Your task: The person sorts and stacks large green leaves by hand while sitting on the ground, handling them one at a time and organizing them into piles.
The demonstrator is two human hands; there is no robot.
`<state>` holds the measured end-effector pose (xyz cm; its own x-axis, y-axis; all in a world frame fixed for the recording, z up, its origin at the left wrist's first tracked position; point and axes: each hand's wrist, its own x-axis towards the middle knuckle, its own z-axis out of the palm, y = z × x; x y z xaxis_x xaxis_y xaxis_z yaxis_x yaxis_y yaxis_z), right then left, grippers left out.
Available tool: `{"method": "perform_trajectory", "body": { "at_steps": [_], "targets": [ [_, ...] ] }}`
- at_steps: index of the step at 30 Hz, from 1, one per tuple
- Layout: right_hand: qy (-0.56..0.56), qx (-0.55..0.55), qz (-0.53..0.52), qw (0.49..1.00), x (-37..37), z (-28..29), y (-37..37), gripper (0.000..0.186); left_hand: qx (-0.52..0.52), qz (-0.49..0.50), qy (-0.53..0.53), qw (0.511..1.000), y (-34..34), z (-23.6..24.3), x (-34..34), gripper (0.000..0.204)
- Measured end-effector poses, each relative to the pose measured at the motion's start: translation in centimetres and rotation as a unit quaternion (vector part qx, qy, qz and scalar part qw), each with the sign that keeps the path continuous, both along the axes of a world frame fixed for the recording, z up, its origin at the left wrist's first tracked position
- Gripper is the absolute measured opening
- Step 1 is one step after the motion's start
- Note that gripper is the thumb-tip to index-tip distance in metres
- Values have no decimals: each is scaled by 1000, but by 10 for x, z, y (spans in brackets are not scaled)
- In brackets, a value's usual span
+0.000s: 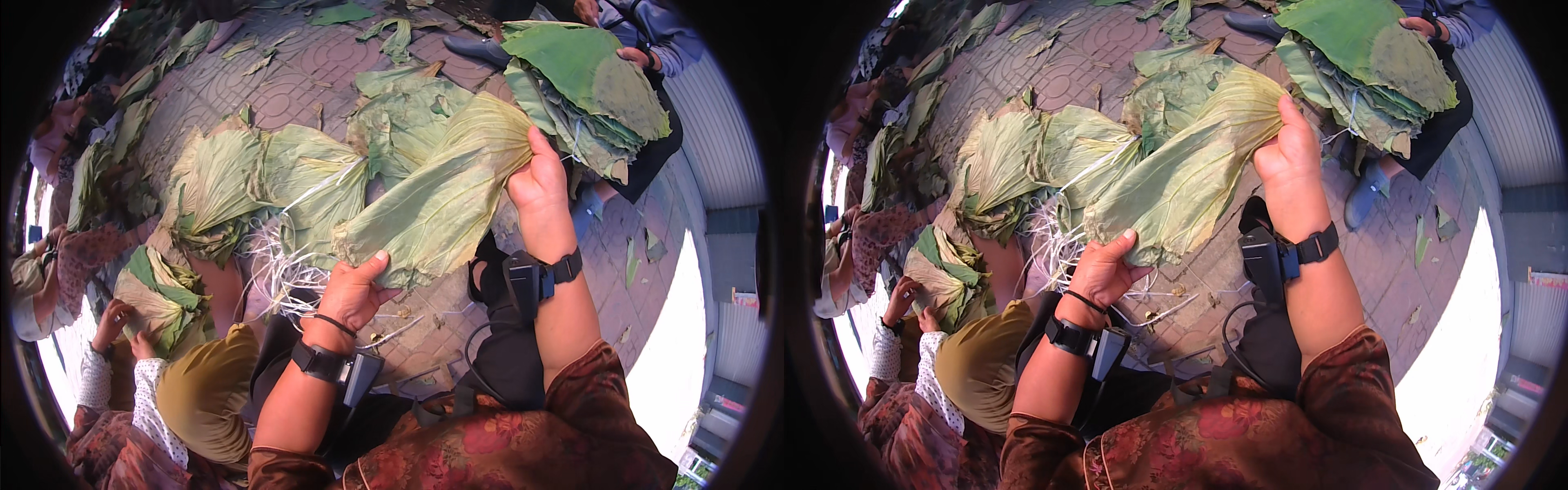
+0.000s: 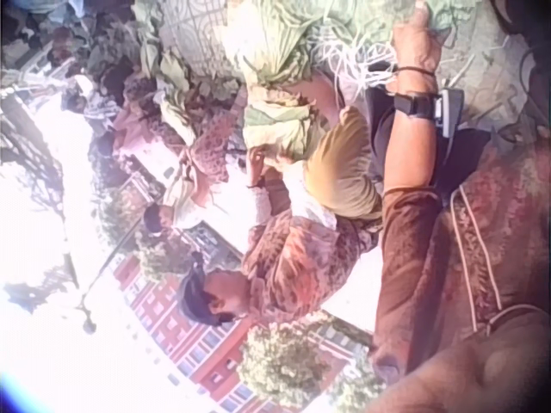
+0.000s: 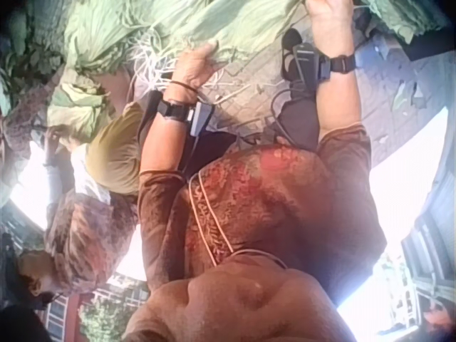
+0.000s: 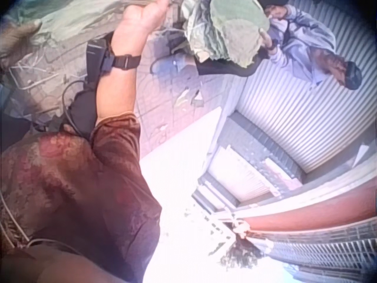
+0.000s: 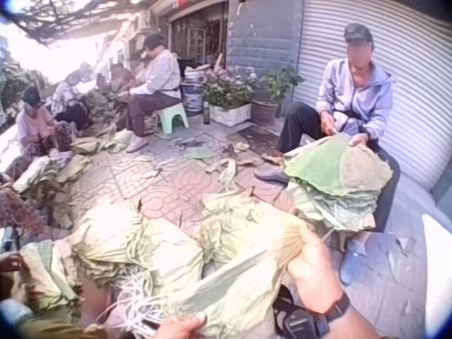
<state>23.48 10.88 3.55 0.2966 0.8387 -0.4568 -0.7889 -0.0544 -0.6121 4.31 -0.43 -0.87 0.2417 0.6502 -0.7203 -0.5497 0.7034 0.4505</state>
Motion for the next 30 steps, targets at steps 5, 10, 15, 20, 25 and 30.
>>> {"method": "perform_trajectory", "body": {
  "at_steps": [5,10,15,20,25,30],
  "targets": [
    [-32,-38,-50,998,7,3,6,28,-13,85,59,995,4,2,0,21],
    [-62,-49,-86,993,11,-3,9,28,-1,111,27,993,4,-3,-4,30],
    [-87,-34,-57,994,2,4,5,28,34,127,-97,987,5,-1,-10,40],
    [36,-19,-41,998,8,-8,6,23,32,74,-98,992,4,6,-10,40],
    [-15,-62,-28,998,2,-2,3,24,-35,52,-68,996,4,4,-7,24],
    [-165,3,-4,986,-1,12,-7,24,-26,71,-12,997,2,2,-13,20]
  ]
}}
